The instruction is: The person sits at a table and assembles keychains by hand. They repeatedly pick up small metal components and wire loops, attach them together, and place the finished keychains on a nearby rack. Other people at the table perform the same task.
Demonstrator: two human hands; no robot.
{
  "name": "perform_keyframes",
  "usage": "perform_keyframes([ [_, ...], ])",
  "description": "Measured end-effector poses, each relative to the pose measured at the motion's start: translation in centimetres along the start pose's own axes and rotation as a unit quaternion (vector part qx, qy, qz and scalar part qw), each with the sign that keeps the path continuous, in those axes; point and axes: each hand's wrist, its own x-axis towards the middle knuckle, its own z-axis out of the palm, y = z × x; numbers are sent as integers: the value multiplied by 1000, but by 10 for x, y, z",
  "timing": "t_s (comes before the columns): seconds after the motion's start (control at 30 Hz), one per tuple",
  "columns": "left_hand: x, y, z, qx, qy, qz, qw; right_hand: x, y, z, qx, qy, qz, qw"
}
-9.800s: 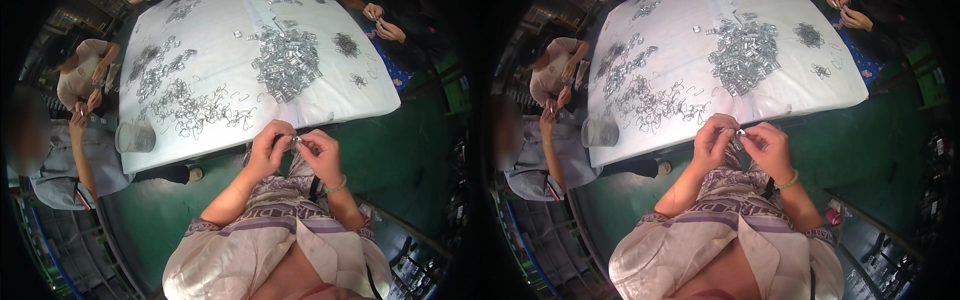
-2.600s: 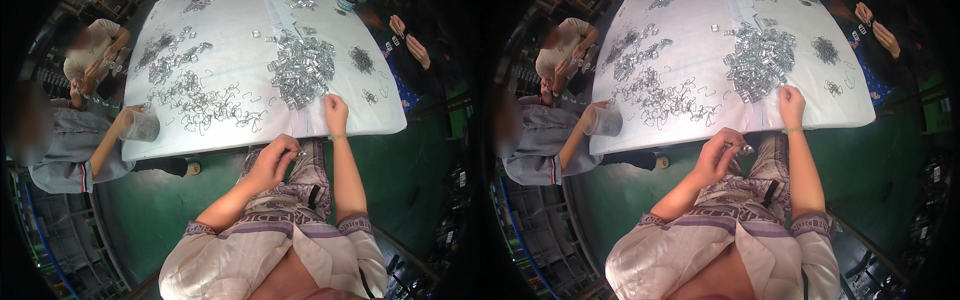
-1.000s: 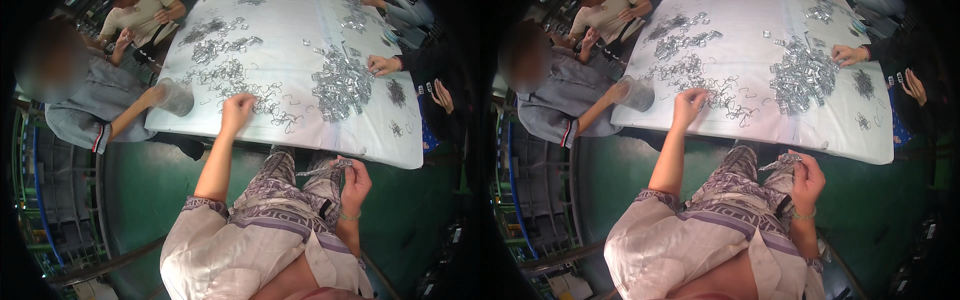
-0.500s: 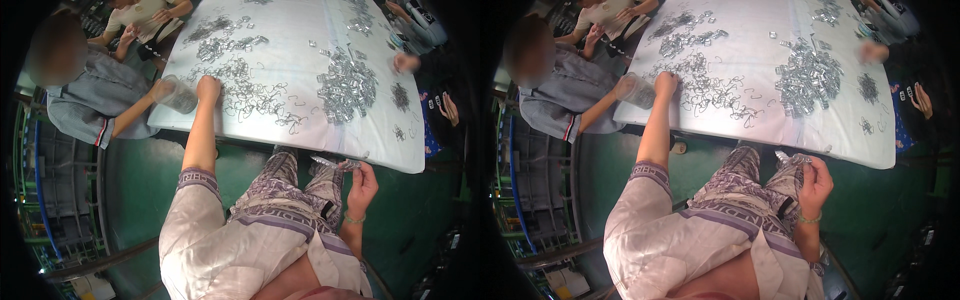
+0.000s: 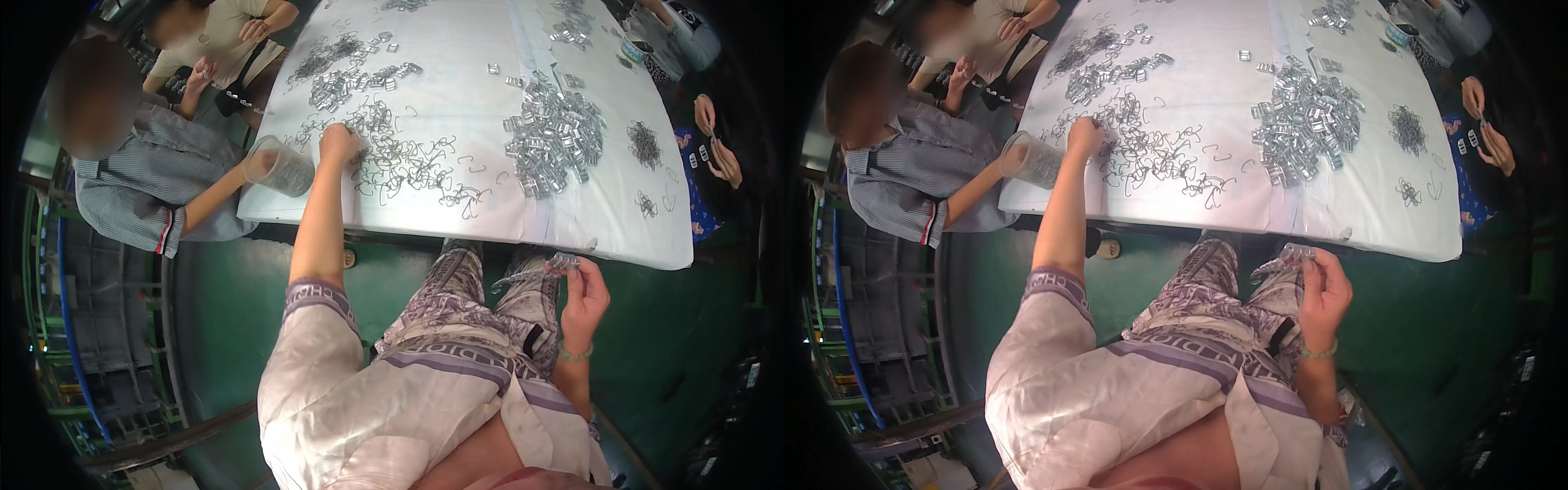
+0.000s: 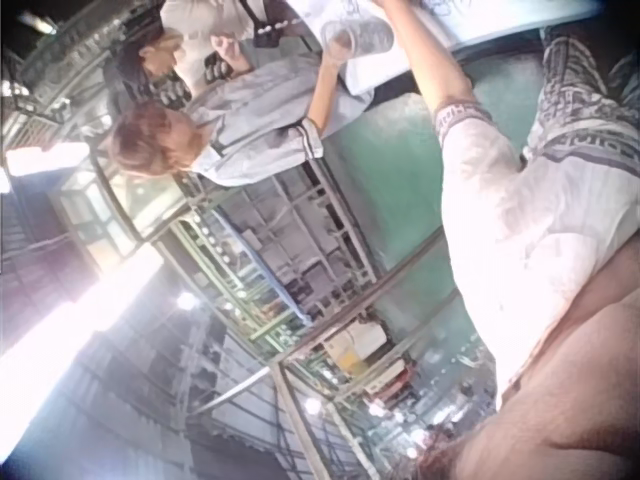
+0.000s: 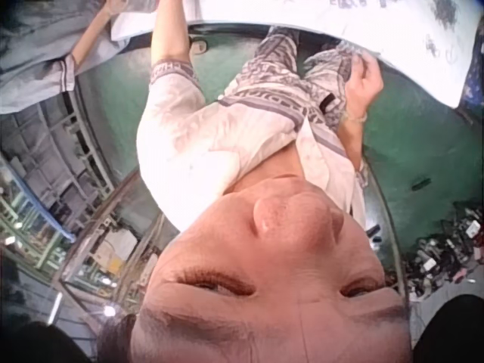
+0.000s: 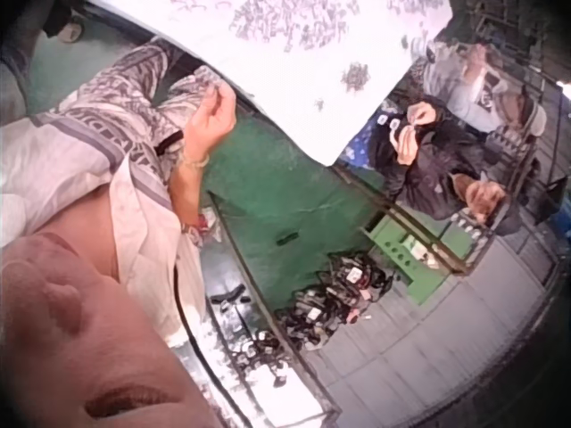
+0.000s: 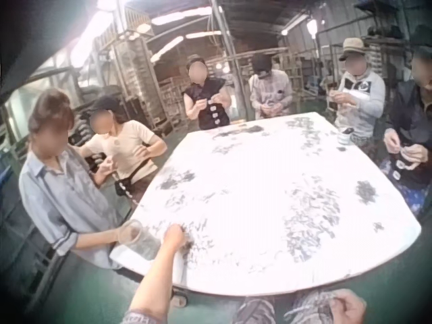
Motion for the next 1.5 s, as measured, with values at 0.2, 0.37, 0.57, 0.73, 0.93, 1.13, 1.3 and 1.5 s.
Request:
perform_keyframes([
  [0.2, -76, 69, -10, -532, -154, 91, 827, 5, 9, 3, 22, -31, 12, 999],
  [0.37, -167, 151, -32, -607, -240, 151, 742, 12, 8, 16, 22, -24, 30, 999],
  [0.57, -230, 207, -44, -507, -197, 341, 767, 16, 14, 21, -26, 13, 3, 1000],
  [0.73, -239, 218, -30, -413, -54, 381, 825, 12, 15, 20, -81, 23, -24, 996],
  [0.93, -242, 220, -21, -422, -32, 379, 823, 10, 15, 23, -106, 36, -27, 993],
  [1.13, -243, 222, -20, -401, -19, 382, 832, 13, 12, 24, -124, 49, -42, 990],
  [1.3, -247, 222, -21, -385, -6, 371, 845, 13, 8, 26, -151, 54, -71, 984],
  [1.5, -243, 220, -16, -485, -62, 355, 797, 11, 7, 27, -123, 32, -28, 991],
])
